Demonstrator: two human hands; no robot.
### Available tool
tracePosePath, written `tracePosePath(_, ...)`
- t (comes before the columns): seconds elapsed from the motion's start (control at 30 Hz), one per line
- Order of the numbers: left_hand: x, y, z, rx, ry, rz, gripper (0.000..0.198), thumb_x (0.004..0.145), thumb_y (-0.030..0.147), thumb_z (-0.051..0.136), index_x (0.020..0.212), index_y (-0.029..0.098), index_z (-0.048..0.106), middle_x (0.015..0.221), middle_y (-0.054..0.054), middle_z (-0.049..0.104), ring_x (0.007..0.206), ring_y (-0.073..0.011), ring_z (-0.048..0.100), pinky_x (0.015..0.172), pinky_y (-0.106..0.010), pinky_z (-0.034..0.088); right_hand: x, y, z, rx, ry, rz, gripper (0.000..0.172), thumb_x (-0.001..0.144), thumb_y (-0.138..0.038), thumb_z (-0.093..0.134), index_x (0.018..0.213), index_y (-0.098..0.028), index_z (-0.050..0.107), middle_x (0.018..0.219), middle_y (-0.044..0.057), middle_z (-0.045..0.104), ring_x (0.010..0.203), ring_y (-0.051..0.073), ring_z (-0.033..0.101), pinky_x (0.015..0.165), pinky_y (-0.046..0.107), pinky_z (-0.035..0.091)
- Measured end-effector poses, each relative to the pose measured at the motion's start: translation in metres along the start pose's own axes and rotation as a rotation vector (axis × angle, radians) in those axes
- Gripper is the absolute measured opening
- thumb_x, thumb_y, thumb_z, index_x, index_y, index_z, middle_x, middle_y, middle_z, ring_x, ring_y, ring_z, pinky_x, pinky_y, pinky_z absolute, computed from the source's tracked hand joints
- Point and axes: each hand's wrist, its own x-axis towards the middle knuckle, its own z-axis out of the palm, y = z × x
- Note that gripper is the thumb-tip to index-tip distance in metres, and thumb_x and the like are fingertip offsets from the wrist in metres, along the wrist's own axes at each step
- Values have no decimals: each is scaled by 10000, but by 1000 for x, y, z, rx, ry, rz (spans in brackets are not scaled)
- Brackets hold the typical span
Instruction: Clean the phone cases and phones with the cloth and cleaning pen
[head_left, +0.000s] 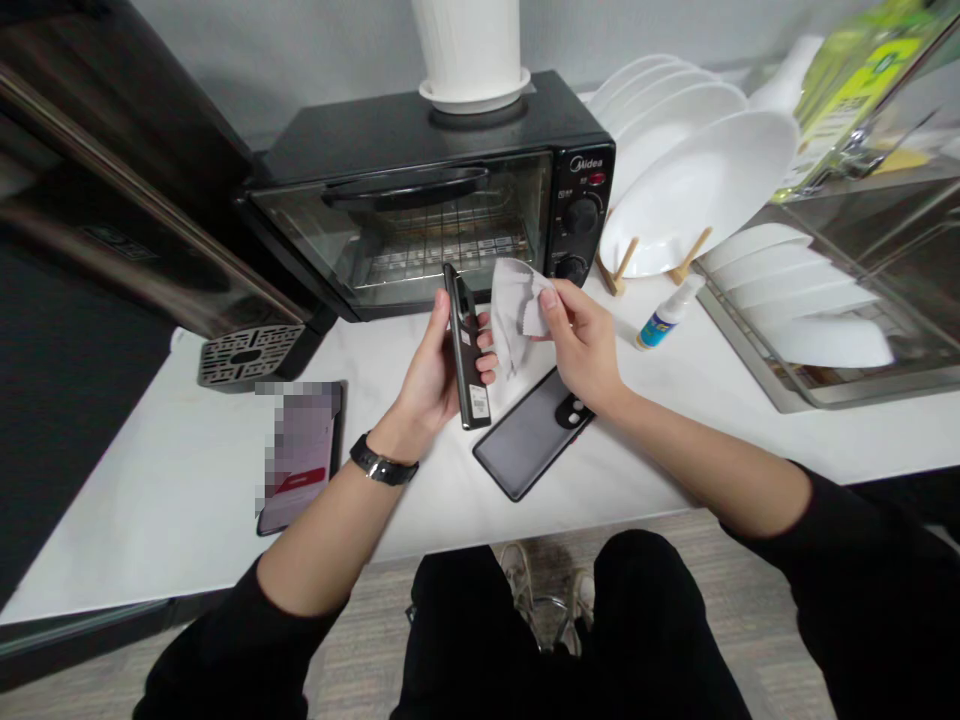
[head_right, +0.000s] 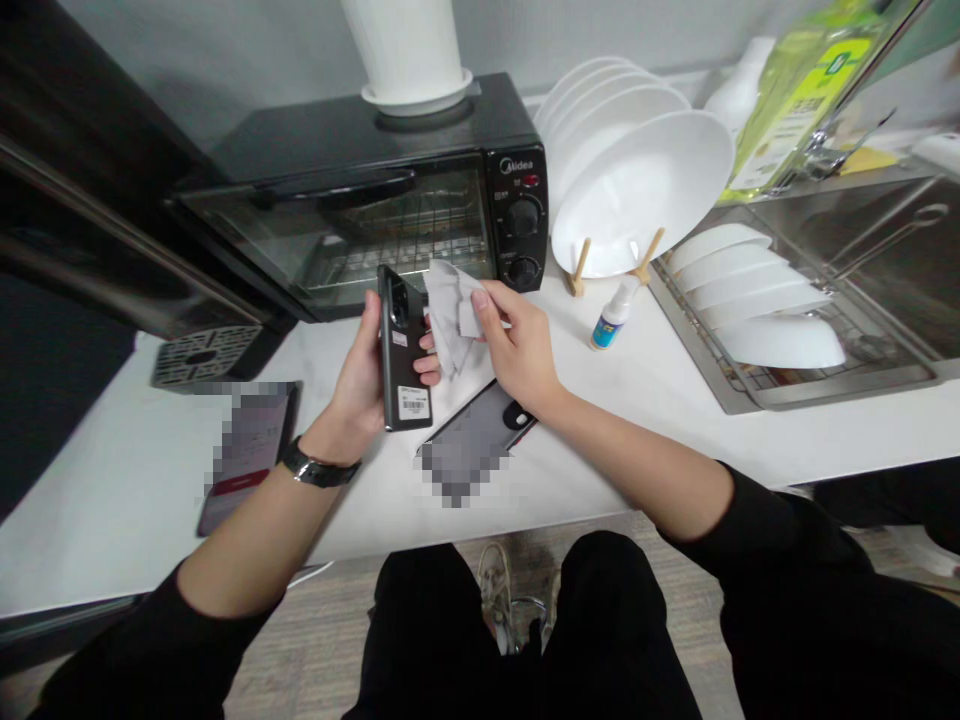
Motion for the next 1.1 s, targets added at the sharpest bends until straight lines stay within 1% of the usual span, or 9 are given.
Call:
tracePosePath(0.1,1,3,-1,-215,195,-210,542,945,713,672,844,182,639,643,27,627,401,-45,524,355,-150,421,4,5,-2,91,75,129,421,1028,-650,558,989,-258,707,792,-23,593,696,140,617,579,253,642)
tracePosePath(0.23,3,1,1,-286,322,-238,221,1031,389,682,974,181,732,723,-23,754,537,-125,704,472,-182,573,11,13,-6,143,195,223,493,970,-715,601,826,-245,623,690,-42,501,611,126,566,529,241,604)
tracePosePath(0.33,2,-2,4,-297,298,-231,183,1032,259,643,1123,150,759,799,-48,805,595,-156,750,506,-204,597,14,9,-10,20,259,92,466,1022,-649,565,801,-242,614,682,-39,478,622,132,553,566,258,596)
tracePosePath(0.4,2,-3,5,-269,284,-223,219,1021,218,636,1187,137,753,847,-60,824,595,-165,754,481,-212,576,12,1,-13,-139,262,-74,406,1077,-553,515,899,-231,688,740,-12,584,681,154,605,641,298,608)
tracePosePath(0.57,2,-5,5,-433,193,-281,430,1107,369,439,1336,118,701,1009,-129,835,815,-261,818,697,-340,658,3,-12,-17,-472,60,-384,340,1102,-379,489,1168,-208,776,1025,72,822,867,218,773,814,365,634)
tracePosePath(0.7,3,-8,9,-578,123,-219,690,1102,649,295,1390,151,678,1110,-134,822,1041,-326,799,945,-461,633,0,-8,-15,-593,-192,-407,348,1108,-324,479,1306,-228,749,1223,68,821,1094,221,795,925,341,632)
tracePosePath(0.83,2,-9,15,-621,155,-194,715,1106,666,238,1437,184,650,1144,-110,816,1087,-300,785,1012,-439,599,-1,-2,-10,-709,-548,-377,383,1119,-329,454,1396,-225,697,1426,76,732,1387,263,658,1181,497,524)
tracePosePath(1.0,1,-11,17,-647,178,-241,679,1128,604,227,1465,179,636,1176,-112,812,1100,-299,784,1029,-442,591,-4,1,-6,-763,-655,-309,571,1120,-441,423,1587,-123,500,1632,172,524,1619,357,337,1310,680,270)
tracePosePath(1.1,2,-14,14,-651,169,-254,615,1133,556,283,1489,186,621,1192,-111,811,1100,-300,787,1027,-447,596,-7,-2,-4,-652,-764,-388,595,1118,-477,430,1611,-146,464,1640,161,512,1637,324,299,1325,693,203)
